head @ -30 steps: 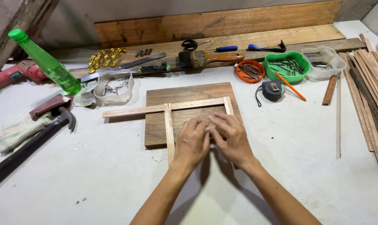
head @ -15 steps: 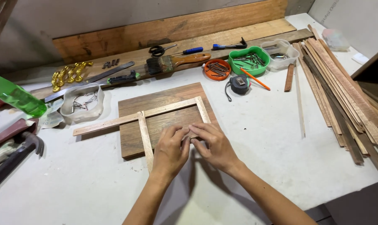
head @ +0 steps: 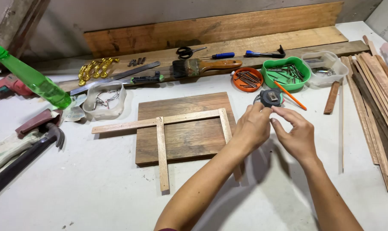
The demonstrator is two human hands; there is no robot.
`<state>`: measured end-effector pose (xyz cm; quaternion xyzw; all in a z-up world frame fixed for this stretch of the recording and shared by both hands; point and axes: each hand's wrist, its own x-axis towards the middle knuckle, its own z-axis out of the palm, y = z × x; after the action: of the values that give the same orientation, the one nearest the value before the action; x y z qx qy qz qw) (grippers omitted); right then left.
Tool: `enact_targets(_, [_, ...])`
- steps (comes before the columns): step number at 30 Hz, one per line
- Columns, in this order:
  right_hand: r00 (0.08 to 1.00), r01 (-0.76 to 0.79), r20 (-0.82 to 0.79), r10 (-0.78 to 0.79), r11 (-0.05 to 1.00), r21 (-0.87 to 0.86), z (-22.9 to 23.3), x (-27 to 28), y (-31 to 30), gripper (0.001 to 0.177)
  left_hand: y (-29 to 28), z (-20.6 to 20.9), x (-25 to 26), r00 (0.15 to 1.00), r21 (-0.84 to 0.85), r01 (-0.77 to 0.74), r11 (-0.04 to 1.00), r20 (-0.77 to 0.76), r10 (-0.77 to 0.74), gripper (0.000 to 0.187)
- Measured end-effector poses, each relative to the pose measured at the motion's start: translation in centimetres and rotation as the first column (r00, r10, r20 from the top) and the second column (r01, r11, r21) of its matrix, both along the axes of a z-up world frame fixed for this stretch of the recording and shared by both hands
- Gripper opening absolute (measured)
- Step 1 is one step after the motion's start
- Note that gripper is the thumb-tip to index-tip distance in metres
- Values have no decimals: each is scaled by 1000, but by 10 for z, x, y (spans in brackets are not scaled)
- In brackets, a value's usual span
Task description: The recorder measures wooden pieces with a tape measure, hammers nails to join them, and uses sandpaper to smooth the edges of the resulting wooden frame.
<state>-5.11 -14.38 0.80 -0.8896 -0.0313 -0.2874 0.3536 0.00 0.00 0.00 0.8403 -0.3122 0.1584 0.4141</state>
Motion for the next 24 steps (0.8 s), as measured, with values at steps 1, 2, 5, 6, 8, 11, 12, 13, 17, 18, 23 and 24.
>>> enact_targets(1, [1000,0,0,0,1000,-1,-3,7,-6,35,-6,0,7,1000,-1,0,1000,0,0,29])
enact_targets(2, [1000,5,11,-5,1000,-7,-6,14,-12,35,-12,-1,14,1000,5,2,1000,-6,-2,28])
enact_targets(5, [999,34,1,-34,999,22,-17,33,-27,36,-30,-7,33,1000,32,12,999,-27,-12,27])
enact_targets(6, [999,47,-19,-46,997,56,-20,39,-31,36,-36,-10,39,999,54,9,999,-42,-7,26])
enact_targets(8, [998,62,-11,-61,997,49,-24,50,-36,40,-44,-10,50,999,57,22,998,-44,-19,28])
enact_targets(11, [998,68,17,-68,997,43,-35,62,-43,45,-59,-20,68,999,60,19,998,-39,-17,34])
enact_targets(12, [997,61,44,-63,997,44,-39,66,-45,48,-64,-25,74,1000,58,5,998,-24,-4,39])
enact_targets(13, [997,62,44,-64,997,43,-48,71,-49,48,-70,-29,79,1000,58,6,998,-24,-5,39])
enact_targets(17, [994,108,-1,-108,994,-5,-73,84,-60,43,-82,-41,93,996,115,-17,993,-82,27,54])
enact_targets(18, [993,109,-35,-109,994,5,-78,86,-62,41,-83,-43,95,993,135,-12,991,-117,28,58])
enact_targets(23, [997,81,-25,-79,993,80,-77,85,-57,43,-87,-61,101,995,118,-9,993,-99,20,61])
enact_targets(24, [997,79,-29,-76,990,113,-77,85,-56,43,-86,-63,100,996,107,-10,994,-83,19,60])
